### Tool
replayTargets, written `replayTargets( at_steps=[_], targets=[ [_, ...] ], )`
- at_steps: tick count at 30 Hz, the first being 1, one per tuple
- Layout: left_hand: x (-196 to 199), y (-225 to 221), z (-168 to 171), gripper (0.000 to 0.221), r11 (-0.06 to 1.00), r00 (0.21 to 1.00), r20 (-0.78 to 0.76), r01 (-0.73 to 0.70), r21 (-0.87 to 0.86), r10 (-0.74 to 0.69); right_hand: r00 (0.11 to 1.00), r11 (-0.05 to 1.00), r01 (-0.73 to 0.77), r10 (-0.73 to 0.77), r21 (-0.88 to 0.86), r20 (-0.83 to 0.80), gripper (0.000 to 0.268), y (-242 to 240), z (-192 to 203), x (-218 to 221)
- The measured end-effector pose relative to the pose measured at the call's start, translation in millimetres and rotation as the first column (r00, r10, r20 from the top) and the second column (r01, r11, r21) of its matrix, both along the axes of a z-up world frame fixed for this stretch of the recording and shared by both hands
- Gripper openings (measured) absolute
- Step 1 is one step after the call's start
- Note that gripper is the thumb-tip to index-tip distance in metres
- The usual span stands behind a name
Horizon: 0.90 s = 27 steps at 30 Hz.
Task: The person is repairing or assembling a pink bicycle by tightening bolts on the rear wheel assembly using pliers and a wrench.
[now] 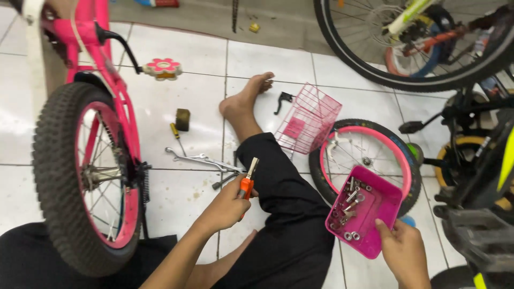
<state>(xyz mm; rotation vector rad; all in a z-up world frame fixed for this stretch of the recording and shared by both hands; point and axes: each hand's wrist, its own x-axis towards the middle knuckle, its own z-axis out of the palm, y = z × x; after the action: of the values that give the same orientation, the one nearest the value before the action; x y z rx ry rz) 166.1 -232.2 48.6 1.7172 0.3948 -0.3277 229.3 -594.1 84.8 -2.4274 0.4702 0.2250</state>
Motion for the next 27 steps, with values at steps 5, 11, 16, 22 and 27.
replayTargets(
  at_steps=[5,11,16,22,27],
  targets=[
    [-30,39,-25,0.074,0.984,0.986,-0.006,-0.168,0.057,0.169,0.981,0.979,-0.191,0.193,0.075,-0.023,0.022,94,20,26],
    [-63,65,-74,0.074,0.895,0.904,0.059,-0.428,0.126,0.424,0.811,0.792,-0.572,0.585,0.212,-0.001,0.021,213,-51,64],
    [-75,66,-109,0.074,0.796,0.793,0.224,-0.597,0.102,0.566,0.693,0.673,-0.704,0.721,0.227,0.012,0.020,307,-127,71],
    [-74,73,-126,0.065,0.721,0.699,0.235,-0.693,-0.008,0.675,0.716,0.667,-0.676,0.695,0.312,0.067,0.021,331,-191,52],
    [-65,72,-149,0.068,0.748,0.794,0.158,-0.606,0.270,0.587,0.634,0.618,-0.722,0.771,0.311,-0.059,0.018,326,-205,42]
  ],
)
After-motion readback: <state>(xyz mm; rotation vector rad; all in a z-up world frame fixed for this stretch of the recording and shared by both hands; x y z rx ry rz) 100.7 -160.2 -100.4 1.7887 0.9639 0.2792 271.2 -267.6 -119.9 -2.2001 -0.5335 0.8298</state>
